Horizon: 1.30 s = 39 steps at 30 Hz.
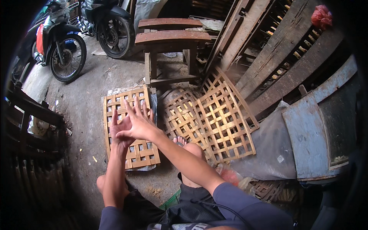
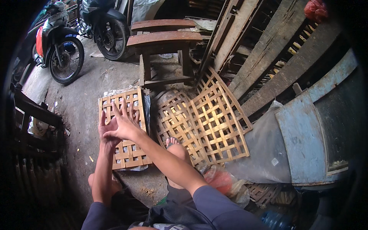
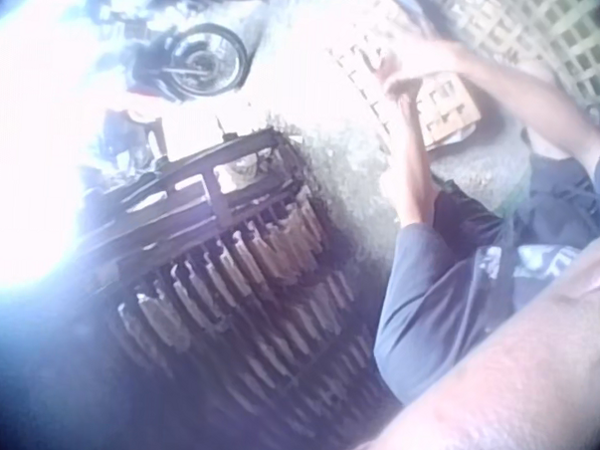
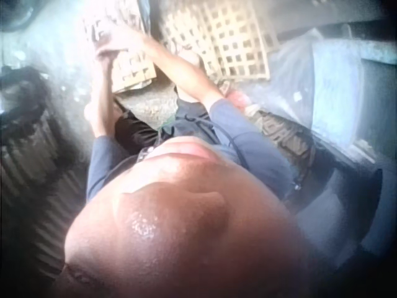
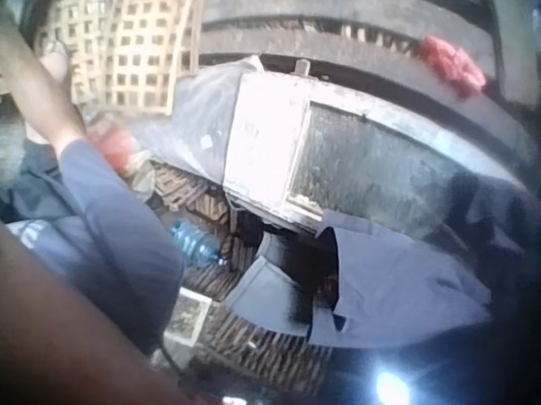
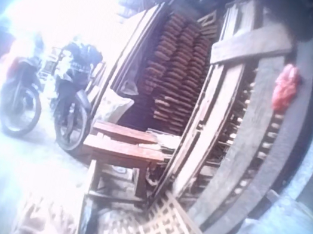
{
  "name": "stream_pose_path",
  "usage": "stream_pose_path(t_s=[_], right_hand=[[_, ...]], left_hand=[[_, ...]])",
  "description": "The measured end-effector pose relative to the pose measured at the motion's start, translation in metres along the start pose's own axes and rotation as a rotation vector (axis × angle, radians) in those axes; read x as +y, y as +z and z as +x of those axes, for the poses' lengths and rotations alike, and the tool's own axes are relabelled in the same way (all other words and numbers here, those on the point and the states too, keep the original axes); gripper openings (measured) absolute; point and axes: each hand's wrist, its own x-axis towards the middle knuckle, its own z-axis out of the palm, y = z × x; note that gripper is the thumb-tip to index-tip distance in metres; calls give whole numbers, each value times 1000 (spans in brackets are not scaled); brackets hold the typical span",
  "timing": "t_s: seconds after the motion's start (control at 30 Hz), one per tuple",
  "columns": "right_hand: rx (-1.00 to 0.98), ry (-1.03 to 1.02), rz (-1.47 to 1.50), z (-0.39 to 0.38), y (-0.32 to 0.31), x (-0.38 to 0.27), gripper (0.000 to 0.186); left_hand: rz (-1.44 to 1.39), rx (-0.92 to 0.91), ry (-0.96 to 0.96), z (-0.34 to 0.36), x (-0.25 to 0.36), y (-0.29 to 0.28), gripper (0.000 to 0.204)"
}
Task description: The person sits on the floor and wraps a translucent plastic sheet around a rectangular wooden lattice tray. They smooth the sheet over the tray, fold the edges, and place the wrapped tray on a stack. The person repeats this process with a second tray.
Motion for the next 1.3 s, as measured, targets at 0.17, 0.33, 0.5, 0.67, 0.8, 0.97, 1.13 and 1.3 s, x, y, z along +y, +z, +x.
stream_pose_path(t_s=[0.17, 0.33, 0.5, 0.67, 0.8, 0.97, 1.13, 1.3], right_hand=[[163, 55, 7, -2, -13, 15, 117], [128, 45, 64, 5, -3, 25, 105], [4, -28, 43, 5, 11, 11, 106], [-53, -57, 128, 9, 16, 1, 107], [-82, -88, 132, 13, 22, -2, 111], [-93, -82, 123, 0, 6, 3, 112], [-77, -61, 126, 0, 5, 15, 111], [-34, -106, 84, 5, 14, 22, 109]], left_hand=[[305, -21, -116, -23, 31, -17, 71], [723, 217, 55, -38, 40, -24, 48], [941, 343, 105, -55, 55, -20, 49], [994, 266, -13, -60, 58, -18, 52], [994, 342, 28, -55, 54, -19, 53], [1114, 336, 29, -50, 63, -35, 53], [1092, 286, 6, -43, 58, -31, 57], [1028, 227, 3, -38, 45, -23, 61]])
